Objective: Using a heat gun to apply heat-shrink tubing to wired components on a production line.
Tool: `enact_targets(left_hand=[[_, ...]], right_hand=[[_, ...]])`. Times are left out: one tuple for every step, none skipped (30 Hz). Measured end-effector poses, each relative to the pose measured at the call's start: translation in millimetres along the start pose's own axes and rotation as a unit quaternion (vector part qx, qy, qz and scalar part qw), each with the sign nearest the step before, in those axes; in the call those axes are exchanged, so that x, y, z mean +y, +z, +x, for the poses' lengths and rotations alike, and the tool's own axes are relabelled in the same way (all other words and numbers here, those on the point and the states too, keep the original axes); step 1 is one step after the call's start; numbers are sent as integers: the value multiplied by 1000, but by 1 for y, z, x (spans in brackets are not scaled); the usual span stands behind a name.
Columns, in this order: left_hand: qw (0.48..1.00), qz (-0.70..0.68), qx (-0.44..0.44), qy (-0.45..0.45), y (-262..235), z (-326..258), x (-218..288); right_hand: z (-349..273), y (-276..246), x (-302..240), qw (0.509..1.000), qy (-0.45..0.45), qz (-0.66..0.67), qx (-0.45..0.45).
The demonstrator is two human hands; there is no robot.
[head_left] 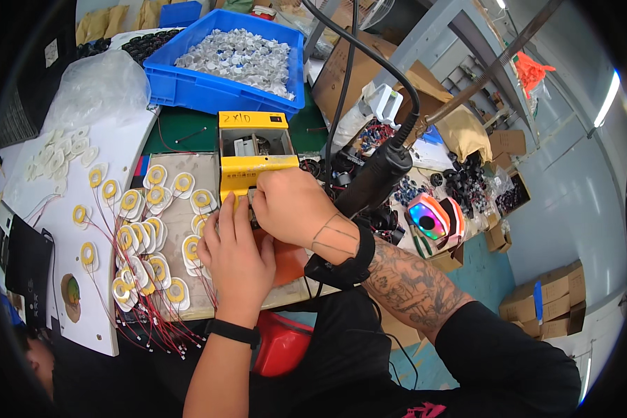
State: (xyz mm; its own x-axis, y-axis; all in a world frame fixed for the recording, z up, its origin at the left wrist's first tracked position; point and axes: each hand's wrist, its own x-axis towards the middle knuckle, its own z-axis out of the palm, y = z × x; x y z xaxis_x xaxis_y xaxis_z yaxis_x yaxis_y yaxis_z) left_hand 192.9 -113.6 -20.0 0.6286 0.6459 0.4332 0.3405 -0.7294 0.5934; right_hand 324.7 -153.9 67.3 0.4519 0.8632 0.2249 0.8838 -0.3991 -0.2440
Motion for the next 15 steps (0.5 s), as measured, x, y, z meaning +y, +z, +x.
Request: enact_targets(left_hand=[[1000,0,-2,-1,0,0,0],[1000,10,2,0,0,1,0],[1000,21,7,0,0,1,1],[1000,21,7,-1,0,1,1],[1000,24,3,-2,0,0,0],[1000,27,0,-4,0,0,0],[1000,27,0,-5,0,0,0],[1000,22,-7,-9,0,0,-1],[1000,16,-15,-13,1,-1,-1],[1000,15,-15,-12,1,-1,-1],[1000,16,-15,-12,0,-1,0],[1000,17,-16,-12,0,-1,0],[1000,18,-16,-12,-2,-2,-1],[1000,17,-15,-11,-3,-2,-2],[1000,13,-14,-10,-2,-2,-2]], right_hand=[[1,0,-1,1000,4,-8,-6],[1,0,-1,1000,9,-16,-12],[2,0,0,1000,8,-16,-12],[2,0,2,1000,-10,-15,-13],[2,0,4,999,-28,-15,-13],[2,-2,6,999,-28,-15,-14],[3,-4,8,998,-48,-7,-25],[4,-6,11,997,-68,0,-36],[4,-9,14,997,-68,0,-36],[6,-13,17,994,-90,-2,-57],[7,-16,19,991,-112,-4,-77],[9,-18,22,991,-111,-4,-77],[10,-19,23,986,-136,-28,-97],[13,-21,24,979,-161,-52,-117],[16,-24,29,979,-159,-52,-117]])
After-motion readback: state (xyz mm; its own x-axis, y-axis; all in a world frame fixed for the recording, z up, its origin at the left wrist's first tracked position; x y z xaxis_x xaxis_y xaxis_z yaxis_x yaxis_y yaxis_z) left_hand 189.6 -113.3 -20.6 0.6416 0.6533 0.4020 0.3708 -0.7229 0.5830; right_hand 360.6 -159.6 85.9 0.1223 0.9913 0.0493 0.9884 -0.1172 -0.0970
